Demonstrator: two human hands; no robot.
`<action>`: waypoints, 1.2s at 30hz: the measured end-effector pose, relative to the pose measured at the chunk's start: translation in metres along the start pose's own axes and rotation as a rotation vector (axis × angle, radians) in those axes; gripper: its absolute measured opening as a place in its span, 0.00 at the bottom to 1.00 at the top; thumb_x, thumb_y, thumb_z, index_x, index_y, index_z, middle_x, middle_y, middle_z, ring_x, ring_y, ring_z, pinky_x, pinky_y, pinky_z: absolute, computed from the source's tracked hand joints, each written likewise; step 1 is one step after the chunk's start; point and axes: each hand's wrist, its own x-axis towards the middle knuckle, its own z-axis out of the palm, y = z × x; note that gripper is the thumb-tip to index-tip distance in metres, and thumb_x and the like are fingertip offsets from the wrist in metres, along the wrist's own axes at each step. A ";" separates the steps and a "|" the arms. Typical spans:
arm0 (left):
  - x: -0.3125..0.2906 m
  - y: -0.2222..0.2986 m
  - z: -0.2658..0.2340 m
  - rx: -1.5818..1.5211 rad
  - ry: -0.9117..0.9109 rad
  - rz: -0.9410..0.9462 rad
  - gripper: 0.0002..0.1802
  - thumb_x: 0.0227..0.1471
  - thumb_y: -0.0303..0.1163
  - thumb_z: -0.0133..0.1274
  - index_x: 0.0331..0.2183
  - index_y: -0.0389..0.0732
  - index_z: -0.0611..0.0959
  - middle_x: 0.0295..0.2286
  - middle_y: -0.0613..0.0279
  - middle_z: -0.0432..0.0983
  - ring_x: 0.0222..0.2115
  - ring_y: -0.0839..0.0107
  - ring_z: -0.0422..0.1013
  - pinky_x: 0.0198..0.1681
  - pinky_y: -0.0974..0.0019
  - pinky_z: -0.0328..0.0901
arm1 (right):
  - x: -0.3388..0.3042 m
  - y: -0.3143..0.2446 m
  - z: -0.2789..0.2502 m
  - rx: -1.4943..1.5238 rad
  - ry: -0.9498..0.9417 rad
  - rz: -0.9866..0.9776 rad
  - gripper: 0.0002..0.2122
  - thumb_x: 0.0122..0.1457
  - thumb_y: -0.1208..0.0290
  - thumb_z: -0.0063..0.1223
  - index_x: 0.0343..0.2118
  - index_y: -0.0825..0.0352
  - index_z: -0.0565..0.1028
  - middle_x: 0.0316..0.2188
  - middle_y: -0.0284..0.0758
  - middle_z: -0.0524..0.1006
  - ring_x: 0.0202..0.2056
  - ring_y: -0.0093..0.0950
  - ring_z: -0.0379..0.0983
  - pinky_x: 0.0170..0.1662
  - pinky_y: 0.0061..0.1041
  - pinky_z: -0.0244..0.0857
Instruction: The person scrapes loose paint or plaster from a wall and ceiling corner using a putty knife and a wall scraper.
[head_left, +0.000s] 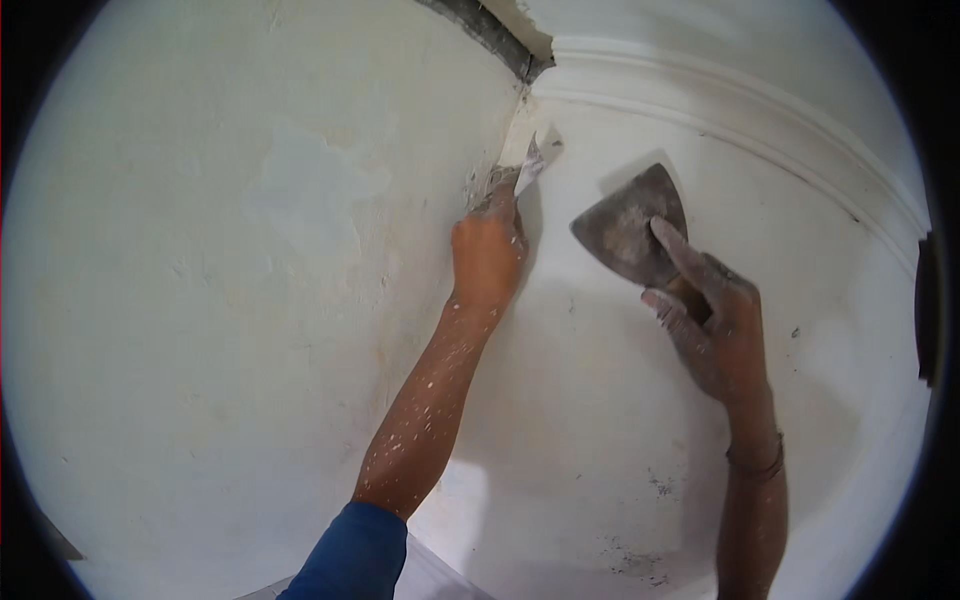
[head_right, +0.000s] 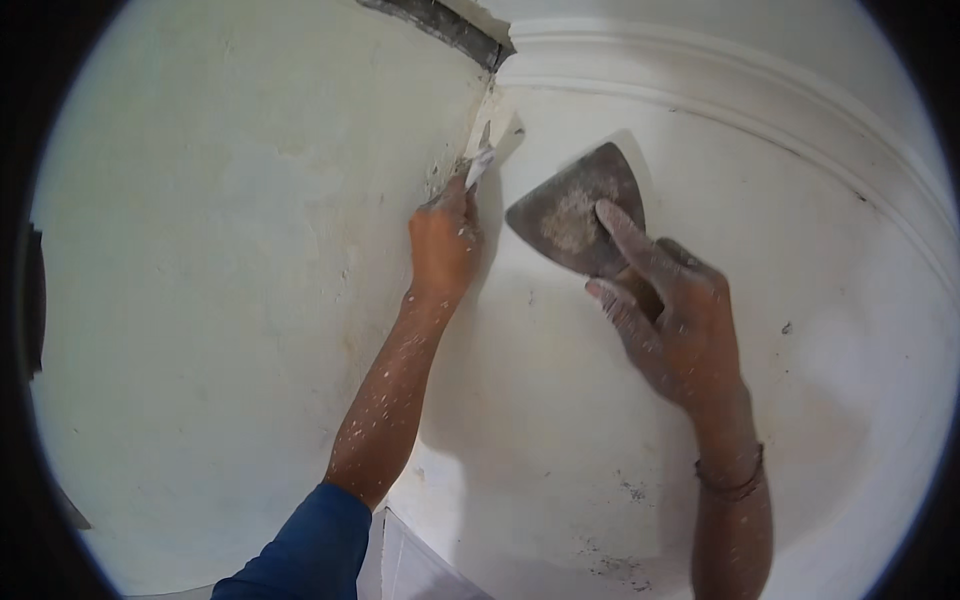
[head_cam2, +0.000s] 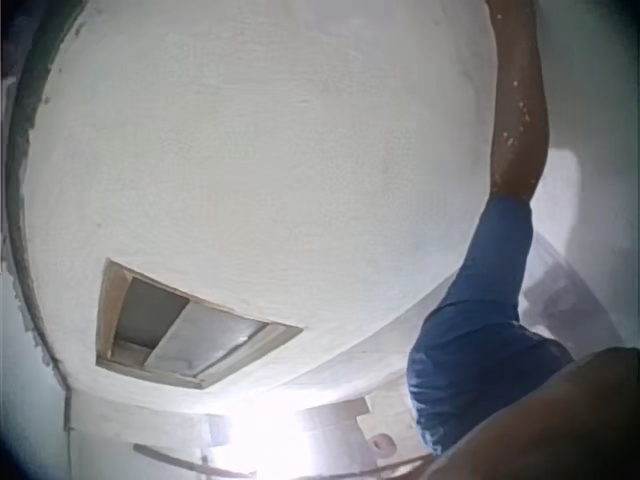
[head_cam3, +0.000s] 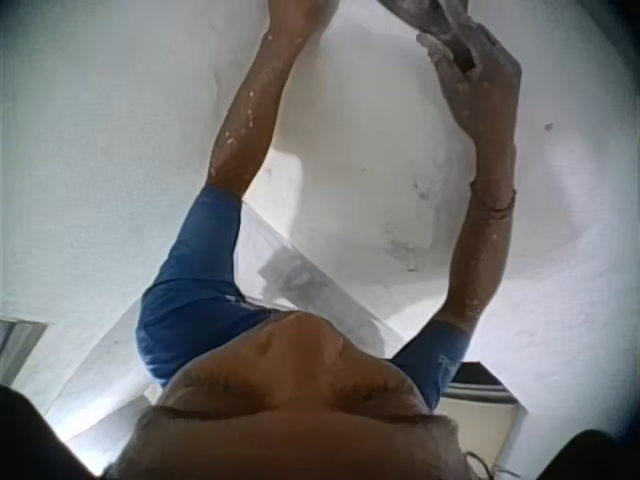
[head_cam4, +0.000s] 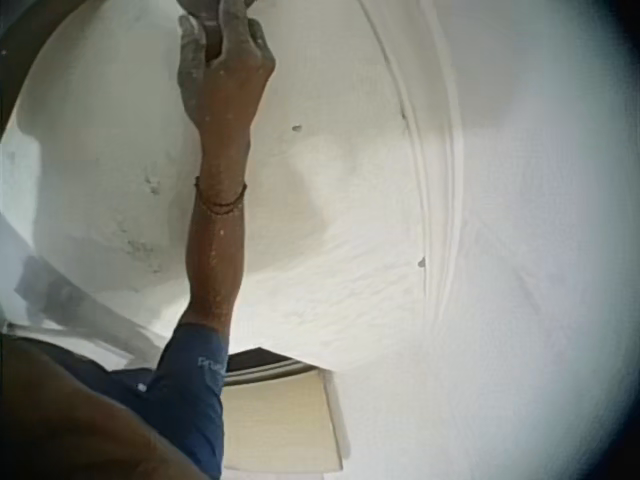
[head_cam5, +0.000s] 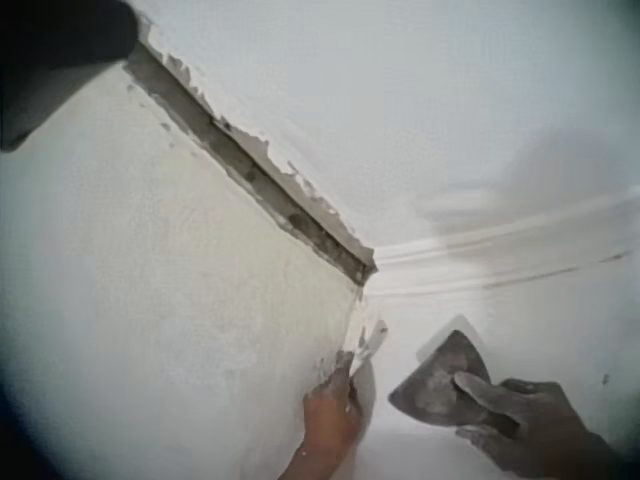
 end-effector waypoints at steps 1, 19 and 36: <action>-0.008 -0.001 -0.003 -0.010 0.027 0.056 0.28 0.45 0.17 0.48 0.51 0.37 0.70 0.24 0.47 0.76 0.23 0.51 0.74 0.27 0.56 0.68 | 0.006 0.006 -0.003 -0.011 -0.026 -0.042 0.25 0.48 0.75 0.60 0.52 0.65 0.70 0.22 0.40 0.74 0.22 0.32 0.70 0.31 0.28 0.66; -0.050 -0.007 -0.014 -0.109 -0.172 -0.046 0.33 0.39 0.11 0.45 0.51 0.37 0.70 0.52 0.45 0.65 0.52 0.52 0.64 0.50 0.59 0.66 | 0.024 0.023 0.005 0.168 -0.173 -0.194 0.25 0.49 0.66 0.61 0.51 0.69 0.71 0.18 0.36 0.72 0.21 0.25 0.68 0.30 0.25 0.65; -0.011 0.011 -0.007 0.225 -0.228 -0.094 0.28 0.45 0.17 0.47 0.52 0.37 0.69 0.48 0.42 0.70 0.38 0.50 0.75 0.40 0.57 0.71 | 0.006 0.024 0.001 -0.227 -0.116 -0.175 0.23 0.47 0.82 0.57 0.50 0.67 0.72 0.33 0.40 0.75 0.29 0.32 0.73 0.34 0.29 0.70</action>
